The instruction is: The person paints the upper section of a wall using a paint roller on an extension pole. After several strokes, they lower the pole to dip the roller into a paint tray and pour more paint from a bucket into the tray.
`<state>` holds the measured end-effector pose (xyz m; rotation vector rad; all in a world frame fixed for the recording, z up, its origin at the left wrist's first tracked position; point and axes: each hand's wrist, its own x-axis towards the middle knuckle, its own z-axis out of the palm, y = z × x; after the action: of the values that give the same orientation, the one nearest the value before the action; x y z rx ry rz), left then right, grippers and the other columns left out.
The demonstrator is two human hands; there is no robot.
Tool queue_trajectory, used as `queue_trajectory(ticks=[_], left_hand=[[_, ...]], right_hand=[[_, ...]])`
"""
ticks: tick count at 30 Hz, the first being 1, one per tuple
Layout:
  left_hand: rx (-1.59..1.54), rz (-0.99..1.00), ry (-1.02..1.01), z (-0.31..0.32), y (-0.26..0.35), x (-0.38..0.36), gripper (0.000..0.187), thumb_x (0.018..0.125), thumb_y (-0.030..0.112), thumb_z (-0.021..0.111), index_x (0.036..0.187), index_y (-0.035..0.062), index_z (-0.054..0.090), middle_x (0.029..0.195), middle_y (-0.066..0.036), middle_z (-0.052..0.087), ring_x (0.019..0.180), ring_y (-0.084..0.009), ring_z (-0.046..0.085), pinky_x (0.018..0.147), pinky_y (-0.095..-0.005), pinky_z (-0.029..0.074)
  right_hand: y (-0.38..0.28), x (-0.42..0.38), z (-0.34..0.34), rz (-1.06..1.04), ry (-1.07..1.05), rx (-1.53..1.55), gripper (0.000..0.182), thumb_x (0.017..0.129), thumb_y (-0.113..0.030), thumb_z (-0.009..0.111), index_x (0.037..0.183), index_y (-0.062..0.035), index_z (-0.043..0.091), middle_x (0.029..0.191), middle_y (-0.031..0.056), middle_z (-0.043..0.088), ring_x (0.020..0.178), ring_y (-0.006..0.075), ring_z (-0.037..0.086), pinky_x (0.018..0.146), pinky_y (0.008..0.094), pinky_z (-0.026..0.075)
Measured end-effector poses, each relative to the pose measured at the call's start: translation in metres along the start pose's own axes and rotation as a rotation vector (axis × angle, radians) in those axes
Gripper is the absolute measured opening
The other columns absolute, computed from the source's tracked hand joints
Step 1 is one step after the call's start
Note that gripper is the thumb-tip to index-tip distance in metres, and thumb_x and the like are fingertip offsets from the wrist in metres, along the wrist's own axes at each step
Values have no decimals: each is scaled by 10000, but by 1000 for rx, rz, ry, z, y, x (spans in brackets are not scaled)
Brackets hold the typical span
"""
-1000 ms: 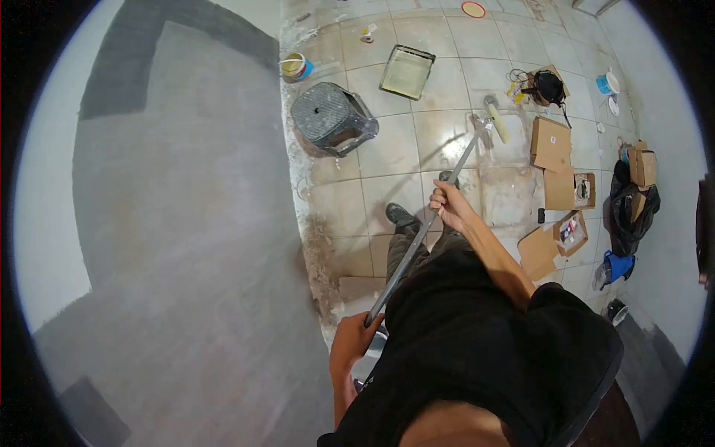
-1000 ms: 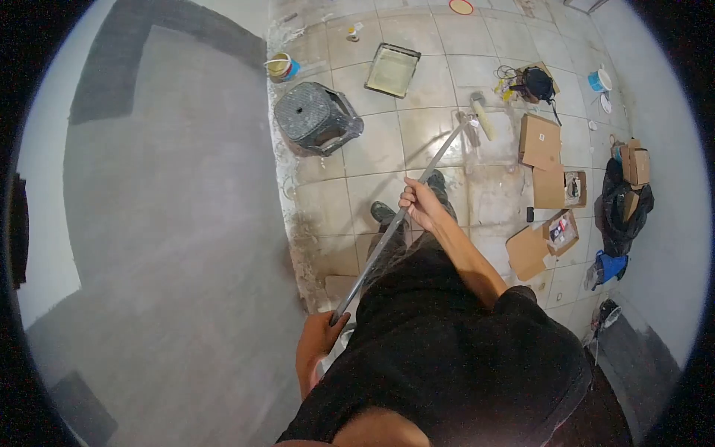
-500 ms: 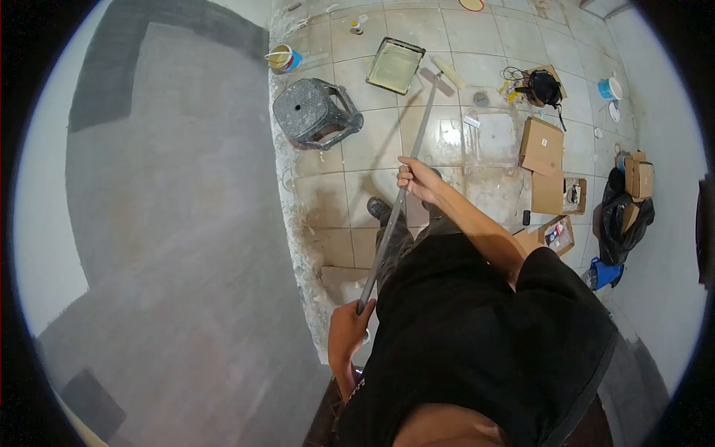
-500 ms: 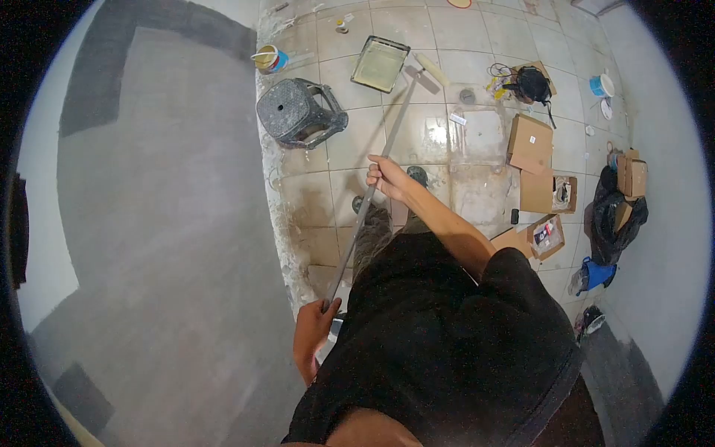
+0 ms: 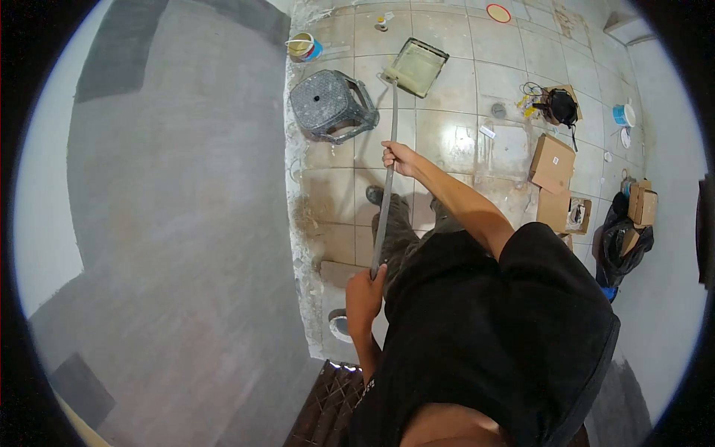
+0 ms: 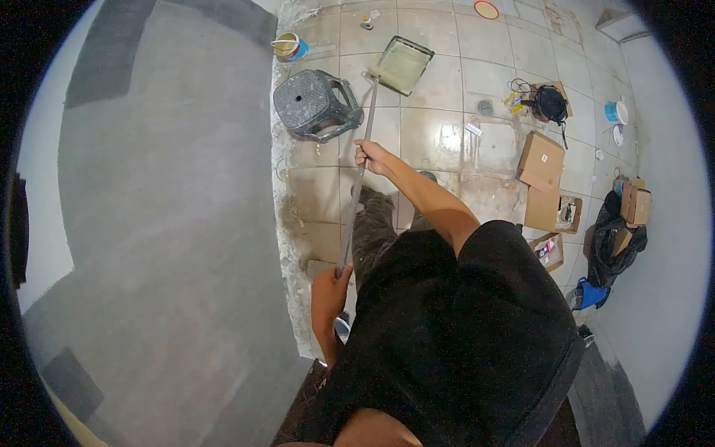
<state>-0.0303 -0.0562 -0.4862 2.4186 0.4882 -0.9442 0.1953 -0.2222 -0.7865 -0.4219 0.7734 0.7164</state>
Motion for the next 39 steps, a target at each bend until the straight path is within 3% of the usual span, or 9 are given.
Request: queue_trajectory(ticks=[6,9,19,22,28,31,34,37,39], left_hand=[[-30,83,-23,-45,-40,46,606,995,469,599,765,-91,628,709,-299,585,665,-449,597,641,-518,424],[12,76,-94,-84,-67,65,600,1000,475,588,782,-78,667,764,-313,643,775,-499,647,686,-543,474],[67,76,-224,-200,-112,130,586,968,473,620,793,-83,681,773,-303,650,807,-483,654,713,-527,479],[123,125,-242,-211,-117,152,581,972,462,607,799,-89,670,789,-308,650,824,-495,645,736,-542,471],[143,189,-216,-205,-118,188,573,988,443,577,837,-100,683,855,-333,658,883,-518,646,783,-570,472],[160,194,-258,-206,-104,201,587,995,449,564,849,-107,684,873,-353,651,898,-523,649,790,-572,475],[188,233,-231,-207,-87,208,618,1004,470,551,855,-116,679,879,-371,640,901,-524,654,787,-563,480],[202,253,-197,-196,-76,218,611,1004,466,550,852,-111,685,898,-371,646,908,-527,652,798,-570,484],[210,249,-176,-194,-61,224,605,1004,462,551,849,-106,687,898,-368,650,907,-529,651,799,-575,485]], right_hand=[[28,58,27,-9,92,-11,213,1064,-152,483,877,-115,388,644,-33,308,516,108,293,457,270,318],[48,79,37,-23,168,22,201,1075,-186,463,914,-81,406,661,-8,339,513,128,304,463,291,349],[84,123,92,-46,310,133,209,1085,-251,414,1021,-52,426,730,24,386,575,161,386,507,342,425],[84,133,94,-16,285,83,188,1101,-239,369,963,-115,401,730,9,410,587,147,425,576,341,468],[64,166,83,56,285,-296,201,1085,-279,405,1080,-88,469,933,73,601,755,228,631,727,406,550],[58,154,93,-14,403,-341,252,1079,-306,436,1185,-82,482,994,87,624,859,238,664,754,431,551],[43,144,96,-65,322,-395,233,1056,-273,469,1159,-65,480,958,96,625,820,274,701,692,449,564],[28,143,99,-58,340,-389,317,1075,-331,467,1317,-127,447,1032,77,630,913,236,657,778,460,536],[14,144,101,-66,366,-395,300,1075,-335,474,1303,-143,449,1032,71,630,911,229,655,780,457,519]])
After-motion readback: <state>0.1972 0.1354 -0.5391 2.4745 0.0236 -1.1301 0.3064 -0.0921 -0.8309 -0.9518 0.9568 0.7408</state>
